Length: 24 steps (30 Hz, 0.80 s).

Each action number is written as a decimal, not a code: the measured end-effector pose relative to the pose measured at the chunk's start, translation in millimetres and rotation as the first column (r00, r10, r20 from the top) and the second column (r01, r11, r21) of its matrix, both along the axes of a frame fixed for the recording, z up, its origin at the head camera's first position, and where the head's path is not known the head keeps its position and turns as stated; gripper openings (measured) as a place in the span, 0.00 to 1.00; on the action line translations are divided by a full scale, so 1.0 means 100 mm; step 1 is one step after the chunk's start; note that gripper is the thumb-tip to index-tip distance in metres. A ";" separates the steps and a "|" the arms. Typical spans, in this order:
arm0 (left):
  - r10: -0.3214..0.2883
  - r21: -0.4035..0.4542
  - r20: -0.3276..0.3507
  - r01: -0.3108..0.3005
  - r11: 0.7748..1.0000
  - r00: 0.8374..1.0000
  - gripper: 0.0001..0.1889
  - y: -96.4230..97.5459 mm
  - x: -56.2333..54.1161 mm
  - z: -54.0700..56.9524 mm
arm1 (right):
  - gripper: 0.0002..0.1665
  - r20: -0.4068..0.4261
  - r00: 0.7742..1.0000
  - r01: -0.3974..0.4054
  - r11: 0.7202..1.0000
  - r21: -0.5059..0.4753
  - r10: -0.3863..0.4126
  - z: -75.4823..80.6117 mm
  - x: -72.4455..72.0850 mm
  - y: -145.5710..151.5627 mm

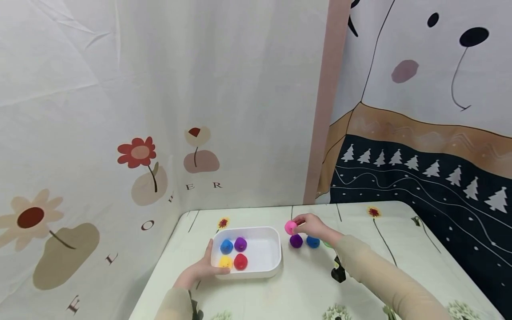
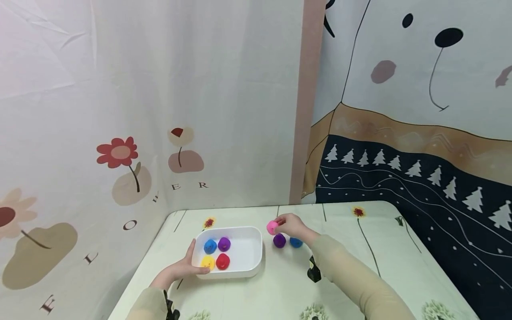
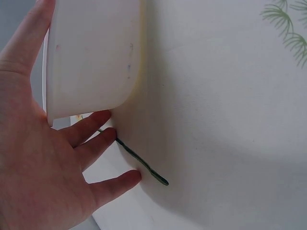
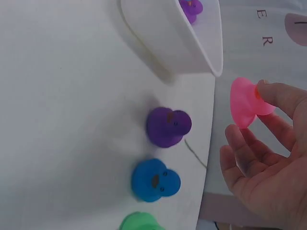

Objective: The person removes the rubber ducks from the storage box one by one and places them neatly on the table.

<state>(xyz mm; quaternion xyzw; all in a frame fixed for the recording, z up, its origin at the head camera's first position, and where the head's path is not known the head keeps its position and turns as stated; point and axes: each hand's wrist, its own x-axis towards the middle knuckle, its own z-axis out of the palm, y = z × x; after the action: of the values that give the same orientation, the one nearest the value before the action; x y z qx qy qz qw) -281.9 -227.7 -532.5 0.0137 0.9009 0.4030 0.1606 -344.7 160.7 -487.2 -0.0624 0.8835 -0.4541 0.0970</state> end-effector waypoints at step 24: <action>0.001 -0.009 0.016 -0.001 1.000 1.000 0.67 0.00 0.00 0.01 | 0.25 0.045 0.992 0.110 0.991 0.081 -0.114 -0.03 0.06 0.92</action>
<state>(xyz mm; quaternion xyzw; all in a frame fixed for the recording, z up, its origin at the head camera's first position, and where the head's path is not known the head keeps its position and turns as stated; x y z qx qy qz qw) -282.0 -227.5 -531.9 0.0096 0.9014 0.3992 0.1676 -338.9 253.2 -490.3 0.0027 0.9001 -0.4251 0.0957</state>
